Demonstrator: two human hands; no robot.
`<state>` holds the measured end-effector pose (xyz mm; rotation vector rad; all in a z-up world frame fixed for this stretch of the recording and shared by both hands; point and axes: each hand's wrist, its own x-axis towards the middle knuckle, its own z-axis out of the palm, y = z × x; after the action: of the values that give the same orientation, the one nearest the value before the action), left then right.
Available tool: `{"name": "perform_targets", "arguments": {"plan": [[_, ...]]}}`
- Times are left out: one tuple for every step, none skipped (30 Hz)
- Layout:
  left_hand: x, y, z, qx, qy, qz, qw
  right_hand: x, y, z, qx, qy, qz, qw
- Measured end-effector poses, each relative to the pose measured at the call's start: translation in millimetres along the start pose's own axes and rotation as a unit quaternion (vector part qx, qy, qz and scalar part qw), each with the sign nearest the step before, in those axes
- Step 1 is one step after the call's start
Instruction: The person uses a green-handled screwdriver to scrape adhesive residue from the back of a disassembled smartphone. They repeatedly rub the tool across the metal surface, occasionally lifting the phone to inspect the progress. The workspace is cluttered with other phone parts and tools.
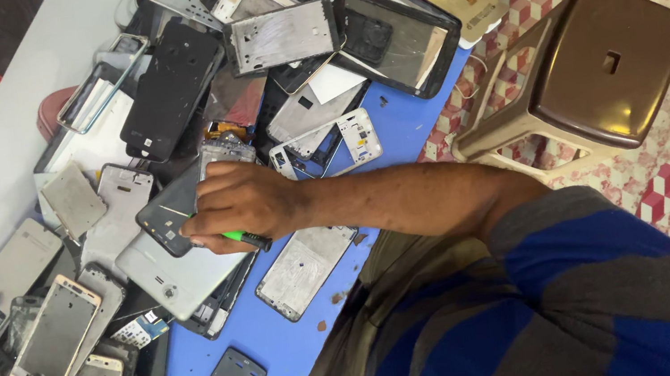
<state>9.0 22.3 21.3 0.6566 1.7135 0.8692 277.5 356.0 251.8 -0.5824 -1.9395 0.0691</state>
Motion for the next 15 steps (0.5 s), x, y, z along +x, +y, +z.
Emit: {"name": "perform_targets", "arguments": {"plan": [[7,0,-2,-0.007,0.026,-0.007,1.0,1,4,0,0.004,-0.002,0.004,1.0],[6,-3,-2,-0.017,0.058,-0.02,0.998,1,6,1,0.016,-0.008,0.008,1.0],[5,-7,-2,-0.026,0.091,-0.033,0.995,0,8,1,0.01,-0.006,0.005,1.0],[1,-13,-4,-0.006,0.079,-0.023,0.997,-2,10,1,0.013,-0.008,0.0,1.0],[-1,-19,-8,0.014,0.068,-0.013,0.998,-4,12,1,0.015,-0.009,-0.005,1.0],[-5,-25,-9,-0.001,0.056,-0.028,0.998,-4,15,3,0.029,-0.004,-0.004,1.0],[-7,-30,-11,-0.017,0.044,-0.043,0.998,-4,16,5,0.043,0.0,-0.003,0.999],[-8,-33,-12,-0.026,0.037,-0.031,0.998,-4,17,5,0.056,0.004,0.015,0.998],[-10,-33,-11,-0.036,0.031,-0.019,0.999,-5,17,4,0.069,0.007,0.032,0.997],[-8,-33,-10,-0.044,0.02,-0.005,0.999,-7,16,0,0.055,0.005,0.049,0.997],[-6,-32,-10,-0.036,0.021,0.012,0.999,-11,16,-3,0.041,0.003,0.066,0.997],[-7,-32,-9,-0.028,0.018,0.026,0.999,-13,17,-5,0.071,0.016,0.095,0.993],[-8,-32,-7,-0.02,0.016,0.04,0.999,-16,19,-5,0.101,0.029,0.124,0.987],[-11,-31,-5,-0.027,0.012,0.03,0.999,-19,19,-6,0.13,0.058,0.152,0.978],[-15,-28,-2,-0.035,0.009,0.021,0.999,-21,21,-7,0.157,0.088,0.18,0.967]]}}
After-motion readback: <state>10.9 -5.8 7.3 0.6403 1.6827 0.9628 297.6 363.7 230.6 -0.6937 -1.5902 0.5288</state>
